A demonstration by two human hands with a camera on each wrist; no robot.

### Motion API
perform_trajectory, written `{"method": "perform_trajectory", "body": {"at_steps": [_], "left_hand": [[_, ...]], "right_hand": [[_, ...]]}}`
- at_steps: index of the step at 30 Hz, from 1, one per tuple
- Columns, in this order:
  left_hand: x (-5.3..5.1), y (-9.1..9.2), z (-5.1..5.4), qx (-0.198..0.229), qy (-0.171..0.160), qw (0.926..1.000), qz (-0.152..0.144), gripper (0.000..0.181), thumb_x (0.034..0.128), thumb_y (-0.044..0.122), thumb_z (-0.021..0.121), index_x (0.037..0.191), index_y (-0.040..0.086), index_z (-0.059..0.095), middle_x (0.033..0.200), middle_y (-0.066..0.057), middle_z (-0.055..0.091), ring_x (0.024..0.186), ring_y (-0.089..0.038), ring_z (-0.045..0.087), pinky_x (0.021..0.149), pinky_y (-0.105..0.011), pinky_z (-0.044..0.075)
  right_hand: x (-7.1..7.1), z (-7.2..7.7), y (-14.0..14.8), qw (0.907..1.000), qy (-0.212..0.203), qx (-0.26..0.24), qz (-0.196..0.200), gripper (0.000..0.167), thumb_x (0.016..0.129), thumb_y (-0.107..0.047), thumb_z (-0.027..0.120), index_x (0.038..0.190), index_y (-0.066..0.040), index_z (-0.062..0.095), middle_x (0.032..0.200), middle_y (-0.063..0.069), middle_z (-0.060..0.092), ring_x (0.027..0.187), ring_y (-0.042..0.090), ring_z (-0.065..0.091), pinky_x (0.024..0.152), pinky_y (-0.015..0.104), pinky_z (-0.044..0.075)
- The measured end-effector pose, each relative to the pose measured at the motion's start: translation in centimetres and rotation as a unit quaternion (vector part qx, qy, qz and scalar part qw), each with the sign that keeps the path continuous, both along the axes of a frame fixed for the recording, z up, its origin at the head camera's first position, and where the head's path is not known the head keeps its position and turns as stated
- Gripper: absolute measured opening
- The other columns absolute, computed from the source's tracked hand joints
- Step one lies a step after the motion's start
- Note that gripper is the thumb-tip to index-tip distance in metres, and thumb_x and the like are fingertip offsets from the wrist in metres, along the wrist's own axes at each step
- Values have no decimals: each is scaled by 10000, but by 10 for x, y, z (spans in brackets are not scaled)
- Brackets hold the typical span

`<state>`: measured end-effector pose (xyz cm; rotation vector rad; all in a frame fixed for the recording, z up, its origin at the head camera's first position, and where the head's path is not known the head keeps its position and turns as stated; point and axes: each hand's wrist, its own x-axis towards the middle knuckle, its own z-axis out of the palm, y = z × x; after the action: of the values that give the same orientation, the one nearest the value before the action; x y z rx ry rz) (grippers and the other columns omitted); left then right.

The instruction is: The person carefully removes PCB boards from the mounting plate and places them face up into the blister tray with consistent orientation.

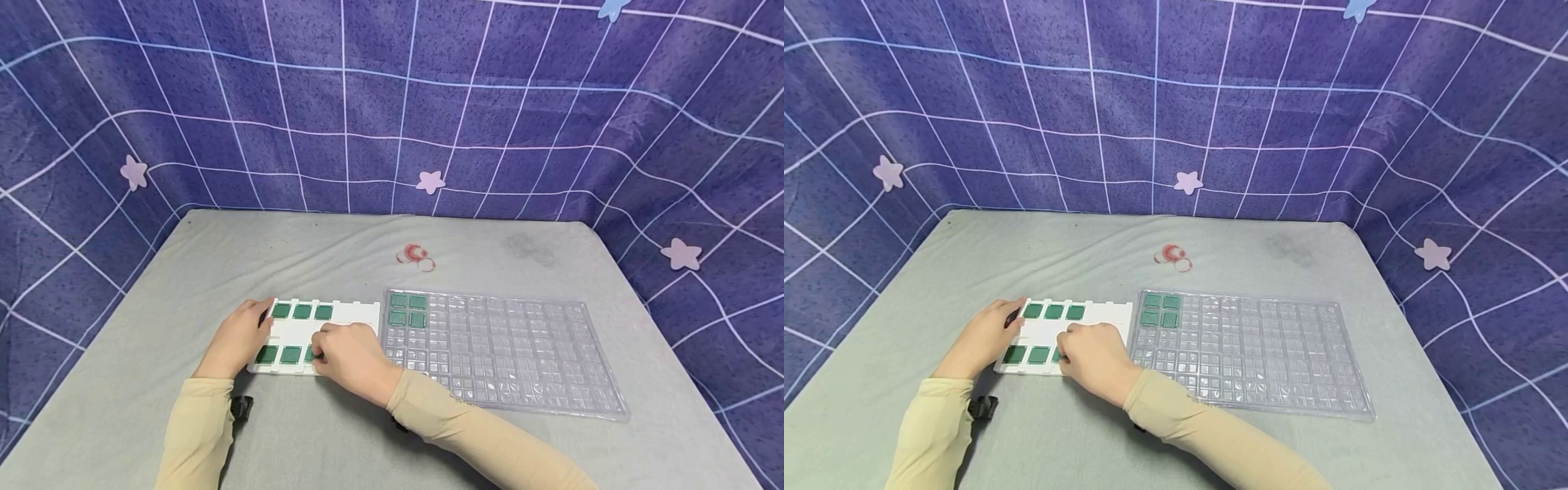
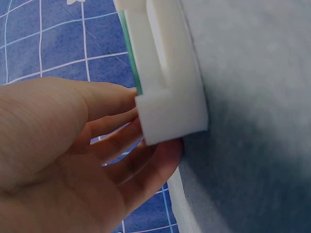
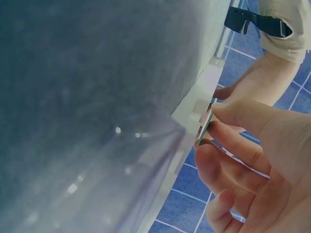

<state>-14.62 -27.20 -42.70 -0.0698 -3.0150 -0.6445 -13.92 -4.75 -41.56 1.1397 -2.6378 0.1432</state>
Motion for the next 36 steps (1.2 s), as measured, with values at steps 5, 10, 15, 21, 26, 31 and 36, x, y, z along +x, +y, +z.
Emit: {"method": "perform_trajectory", "body": {"at_steps": [5, 10, 15, 21, 26, 31, 36], "left_hand": [[0, 1, 0, -18, 3, 10000, 15, 449, 1018, 78, 542, 1418, -124, 511, 1308, -347, 585, 1179, -516, 598, 1004, -622, 495], [-1, 0, 1, -37, 5, 10000, -15, 451, 1018, 82, 543, 1418, -123, 509, 1309, -349, 581, 1182, -522, 591, 1004, -628, 490], [0, 1, 2, -9, -2, 10000, -20, 456, 1019, 77, 532, 1426, -125, 499, 1321, -348, 575, 1198, -518, 586, 1020, -627, 484], [1, 1, 2, -9, -24, 10000, -14, 460, 1022, 78, 526, 1433, -124, 492, 1331, -347, 571, 1206, -515, 584, 1027, -626, 484], [1, 1, 2, -14, -54, 10000, -9, 460, 1020, 75, 535, 1431, -126, 493, 1329, -353, 568, 1204, -521, 580, 1018, -628, 486], [2, 1, 2, -12, -58, 10000, -19, 463, 1020, 78, 530, 1434, -126, 489, 1328, -354, 567, 1200, -523, 582, 1015, -630, 486], [3, 2, 2, 23, -53, 10000, 3, 461, 1020, 77, 521, 1433, -127, 491, 1329, -351, 569, 1198, -517, 588, 1016, -627, 489]], "right_hand": [[-1, 0, 1, 10000, -15, -46, 9, 91, 840, -378, 797, 860, -306, 746, 846, -189, 693, 663, 12, 652, 515, 209, 482], [-1, 2, 4, 10000, -22, -65, -23, 81, 848, -375, 789, 865, -309, 745, 854, -193, 694, 668, 7, 657, 512, 205, 483], [-1, 4, 7, 9999, 19, -111, -24, 75, 853, -366, 785, 877, -305, 748, 865, -194, 700, 666, 2, 661, 496, 203, 484], [0, 7, 12, 9998, 100, -162, -4, 74, 850, -355, 787, 884, -297, 755, 868, -189, 708, 642, 10, 658, 477, 190, 458], [0, 9, 18, 9997, -58, -226, -47, 85, 855, -364, 789, 882, -292, 754, 866, -178, 701, 617, 2, 630, 456, 182, 411], [-1, 10, 26, 9993, -227, -288, -112, 97, 854, -362, 800, 879, -280, 754, 878, -167, 705, 611, 10, 623, 444, 180, 381], [-4, 8, 36, 9989, -244, -342, -226, 102, 844, -360, 810, 883, -284, 754, 892, -170, 711, 592, 8, 597, 439, 169, 355]]}}
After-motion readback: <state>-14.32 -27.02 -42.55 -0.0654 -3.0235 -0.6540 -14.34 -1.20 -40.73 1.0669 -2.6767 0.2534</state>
